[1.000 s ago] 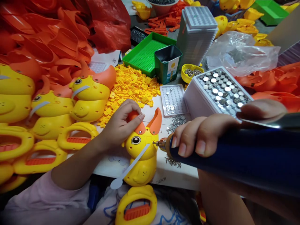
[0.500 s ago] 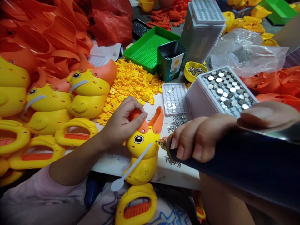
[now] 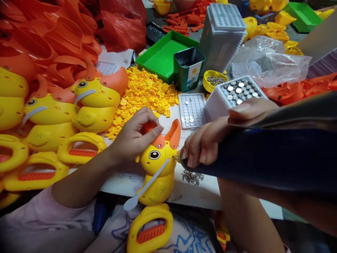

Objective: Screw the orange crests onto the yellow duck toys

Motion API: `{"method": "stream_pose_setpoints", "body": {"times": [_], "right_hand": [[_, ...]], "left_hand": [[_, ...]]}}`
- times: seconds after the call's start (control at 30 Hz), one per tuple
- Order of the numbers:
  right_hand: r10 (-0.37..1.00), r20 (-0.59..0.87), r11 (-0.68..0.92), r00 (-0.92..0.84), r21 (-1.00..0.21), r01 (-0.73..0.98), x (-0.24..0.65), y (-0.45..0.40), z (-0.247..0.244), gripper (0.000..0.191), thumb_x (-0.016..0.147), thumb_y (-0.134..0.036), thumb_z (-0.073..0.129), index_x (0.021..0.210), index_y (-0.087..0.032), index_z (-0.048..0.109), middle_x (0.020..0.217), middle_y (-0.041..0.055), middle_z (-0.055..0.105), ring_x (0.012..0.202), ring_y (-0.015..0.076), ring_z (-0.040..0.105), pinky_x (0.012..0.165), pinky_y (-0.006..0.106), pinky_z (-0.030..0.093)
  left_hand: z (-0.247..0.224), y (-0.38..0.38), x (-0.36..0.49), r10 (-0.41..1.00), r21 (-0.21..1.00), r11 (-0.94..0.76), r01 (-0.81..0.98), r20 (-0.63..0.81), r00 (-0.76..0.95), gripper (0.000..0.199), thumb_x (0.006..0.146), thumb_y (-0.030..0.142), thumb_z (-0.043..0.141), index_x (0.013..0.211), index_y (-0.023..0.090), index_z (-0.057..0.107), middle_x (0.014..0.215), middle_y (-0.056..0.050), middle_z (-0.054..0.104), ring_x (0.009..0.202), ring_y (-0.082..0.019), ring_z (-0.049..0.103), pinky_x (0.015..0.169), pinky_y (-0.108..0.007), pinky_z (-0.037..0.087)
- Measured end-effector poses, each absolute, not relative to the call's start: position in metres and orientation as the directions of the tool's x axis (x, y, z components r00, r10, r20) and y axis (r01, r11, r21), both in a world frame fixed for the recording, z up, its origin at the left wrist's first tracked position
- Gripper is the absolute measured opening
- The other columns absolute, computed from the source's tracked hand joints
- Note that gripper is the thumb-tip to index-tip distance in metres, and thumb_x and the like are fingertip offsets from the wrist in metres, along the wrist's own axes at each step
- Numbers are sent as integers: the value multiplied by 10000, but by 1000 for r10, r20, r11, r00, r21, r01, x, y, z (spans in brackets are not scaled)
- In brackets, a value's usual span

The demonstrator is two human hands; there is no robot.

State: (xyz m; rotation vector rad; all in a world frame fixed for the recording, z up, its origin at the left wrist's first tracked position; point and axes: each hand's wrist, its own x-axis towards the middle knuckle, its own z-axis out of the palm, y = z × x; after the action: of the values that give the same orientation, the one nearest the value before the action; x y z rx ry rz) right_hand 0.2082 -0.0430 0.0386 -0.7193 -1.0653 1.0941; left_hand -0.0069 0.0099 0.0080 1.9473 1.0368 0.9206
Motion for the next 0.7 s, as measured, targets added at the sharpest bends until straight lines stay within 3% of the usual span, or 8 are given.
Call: {"method": "stream_pose_setpoints", "body": {"times": [0.1, 0.3, 0.4, 0.47, 0.53, 0.7], "right_hand": [[923, 384, 362, 21, -849, -385, 202, -48, 44, 347, 852, -491, 626, 658, -206, 663, 563, -25, 556, 452, 171, 584, 444, 367, 547], [876, 453, 482, 163, -818, -314, 214, -47, 38, 285, 868, -435, 620, 703, -214, 693, 583, -22, 542, 488, 163, 592, 473, 336, 565], [847, 513, 525, 137, -770, -363, 214, -39, 28, 291, 859, -476, 588, 936, -230, 722, 654, -1, 638, 525, 194, 637, 502, 362, 577], [861, 484, 500, 154, -754, -426, 210, -35, 21, 480, 773, -560, 642, 1114, -224, 671, 748, 33, 694, 598, 220, 656, 564, 395, 587], [858, 494, 499, 141, -736, -458, 205, -32, 14, 599, 718, -606, 661, 1156, -197, 654, 775, 51, 707, 612, 225, 658, 573, 399, 584], [842, 528, 516, 111, -726, -455, 197, -29, 3, 580, 738, -583, 635, 1167, -194, 655, 746, 56, 692, 597, 234, 667, 544, 402, 567]], "left_hand": [[6, 11, -11, 881, 847, -391, 360, 231, 414, 51, 855, 237, 580, 823, 201, 563, 857, -20, 559, 840, -169, 553, 814, -316, 477], [-4, 15, -19, 936, 897, -278, 344, 172, 308, 139, 845, 289, 623, 959, 214, 595, 977, -25, 632, 890, -171, 603, 827, -307, 500], [-6, 15, -20, 943, 915, -248, 318, 153, 295, 154, 841, 296, 638, 965, 216, 595, 979, -23, 637, 882, -164, 615, 783, -284, 513], [-7, 14, -20, 948, 922, -232, 309, 143, 286, 142, 841, 283, 640, 963, 223, 596, 979, -17, 637, 884, -158, 617, 760, -267, 511], [-6, 13, -20, 953, 928, -216, 302, 133, 274, 135, 844, 272, 638, 968, 232, 599, 974, -8, 634, 885, -152, 615, 747, -255, 506], [-3, 14, -18, 953, 928, -218, 302, 135, 273, 101, 830, 259, 633, 915, 218, 597, 952, -9, 631, 890, -154, 612, 771, -266, 502]]}}
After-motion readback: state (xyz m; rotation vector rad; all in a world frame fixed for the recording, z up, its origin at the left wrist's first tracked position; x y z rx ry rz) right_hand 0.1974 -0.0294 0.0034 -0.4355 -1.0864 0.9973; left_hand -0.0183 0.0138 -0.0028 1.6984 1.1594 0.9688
